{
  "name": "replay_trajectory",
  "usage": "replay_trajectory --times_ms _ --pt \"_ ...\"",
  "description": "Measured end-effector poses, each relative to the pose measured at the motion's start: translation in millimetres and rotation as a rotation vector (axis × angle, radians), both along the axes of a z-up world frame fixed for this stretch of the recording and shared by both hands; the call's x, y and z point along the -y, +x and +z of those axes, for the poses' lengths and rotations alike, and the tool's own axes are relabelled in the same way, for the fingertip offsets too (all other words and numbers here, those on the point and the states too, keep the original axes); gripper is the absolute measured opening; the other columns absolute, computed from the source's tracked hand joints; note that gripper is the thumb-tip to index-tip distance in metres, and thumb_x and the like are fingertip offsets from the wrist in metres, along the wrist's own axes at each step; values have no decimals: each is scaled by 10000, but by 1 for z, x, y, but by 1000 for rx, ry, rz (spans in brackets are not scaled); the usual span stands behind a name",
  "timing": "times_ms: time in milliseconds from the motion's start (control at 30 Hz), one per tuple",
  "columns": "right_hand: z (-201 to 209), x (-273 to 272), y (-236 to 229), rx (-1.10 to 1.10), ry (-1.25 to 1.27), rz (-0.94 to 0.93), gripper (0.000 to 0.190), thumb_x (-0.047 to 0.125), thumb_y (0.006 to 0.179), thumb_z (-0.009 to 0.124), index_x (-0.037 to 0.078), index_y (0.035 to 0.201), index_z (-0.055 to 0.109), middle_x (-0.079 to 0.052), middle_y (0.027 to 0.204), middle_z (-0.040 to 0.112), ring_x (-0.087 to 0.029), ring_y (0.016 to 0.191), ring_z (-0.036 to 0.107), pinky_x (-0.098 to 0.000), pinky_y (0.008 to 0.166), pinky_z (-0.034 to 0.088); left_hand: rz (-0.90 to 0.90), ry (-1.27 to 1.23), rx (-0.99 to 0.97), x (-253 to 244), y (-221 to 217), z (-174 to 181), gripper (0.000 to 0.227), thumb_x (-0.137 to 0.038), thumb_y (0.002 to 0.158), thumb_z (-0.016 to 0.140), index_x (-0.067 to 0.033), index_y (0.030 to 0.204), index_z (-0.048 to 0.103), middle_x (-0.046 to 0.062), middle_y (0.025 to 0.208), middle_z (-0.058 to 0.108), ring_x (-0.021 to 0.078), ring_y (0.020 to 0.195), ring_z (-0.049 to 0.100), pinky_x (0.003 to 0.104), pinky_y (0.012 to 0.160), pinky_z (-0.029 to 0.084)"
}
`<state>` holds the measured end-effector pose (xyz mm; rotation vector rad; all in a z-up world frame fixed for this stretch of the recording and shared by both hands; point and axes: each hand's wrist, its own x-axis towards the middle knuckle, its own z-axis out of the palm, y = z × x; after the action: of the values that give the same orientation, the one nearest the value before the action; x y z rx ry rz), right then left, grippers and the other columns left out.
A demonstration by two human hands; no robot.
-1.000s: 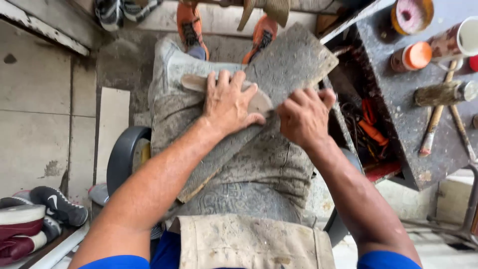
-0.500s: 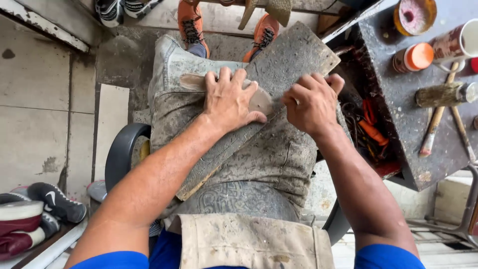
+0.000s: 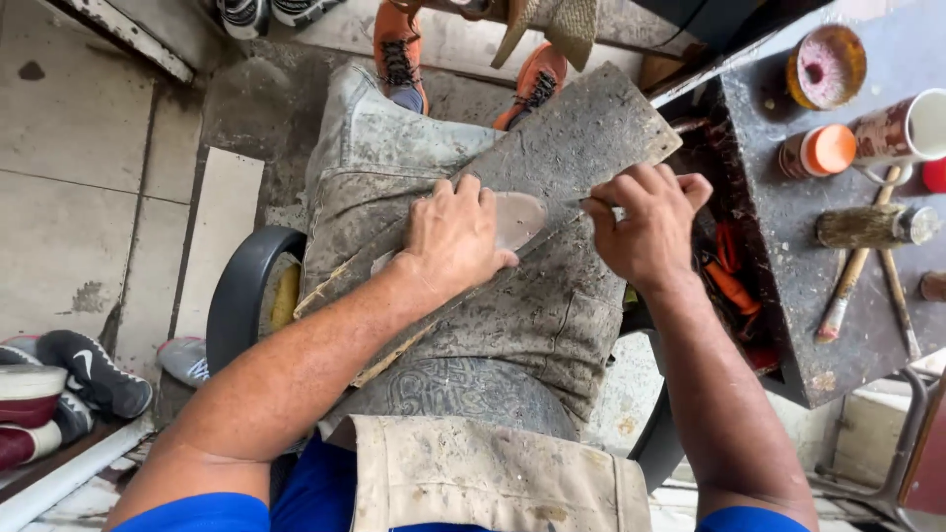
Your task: The person retrieves a knife from a drawer and uses it to scrape and smooth the surface of a shoe insole resting on a wooden board. The person holds the insole steady with one hand while working the tool across the material with the other.
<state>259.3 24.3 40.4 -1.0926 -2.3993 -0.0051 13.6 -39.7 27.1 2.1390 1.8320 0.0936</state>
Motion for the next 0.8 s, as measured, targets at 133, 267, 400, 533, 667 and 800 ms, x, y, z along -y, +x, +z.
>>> replay_trajectory --times_ms 133,267,400,533,667,800 --pt "-10 -8 -13 28 -55 82 175 299 877 822 212 941 684 4 844 583 -250 838 598 -448 868 333 -49 -48 -45 -1 -3 21 907 -682 732 829 15 1275 626 154 1030 610 320 1042 592 464 755 545" --pt "-21 -16 -20 79 -47 99 168 303 854 835 228 936 709 20 844 596 -237 847 604 -456 882 340 -34 50 36 -6 -3 26 828 -612 741 867 -28 1282 642 139 1069 580 288 1059 523 439 804 494" --pt "-27 -21 -22 98 -42 149 188 304 829 845 223 892 687 -3 827 580 -261 831 605 -465 877 345 -154 177 382 -7 -1 -1 865 -348 787 893 -90 1486 454 160 1076 652 304 1021 583 442 812 461" --pt "-30 -21 -24 103 -22 174 189 324 867 831 229 850 669 8 822 565 -262 856 618 -492 894 345 -164 235 448 -1 -2 -28 1031 -392 818 885 -124 1602 272 152 1102 691 296 1058 588 423 842 440" --pt "-21 -11 -21 112 -3 206 181 268 899 805 257 799 655 24 809 556 -244 829 610 -470 866 342 -162 230 461 3 2 -35 935 -390 839 860 -133 1565 331 144 1136 683 284 1091 579 416 863 427" --pt "-25 -21 -23 124 14 233 198 268 855 803 232 740 645 27 792 590 -231 787 588 -464 869 333 -175 252 416 3 0 -34 670 -450 868 806 -144 1389 515 116 1128 680 262 1094 573 414 862 434"
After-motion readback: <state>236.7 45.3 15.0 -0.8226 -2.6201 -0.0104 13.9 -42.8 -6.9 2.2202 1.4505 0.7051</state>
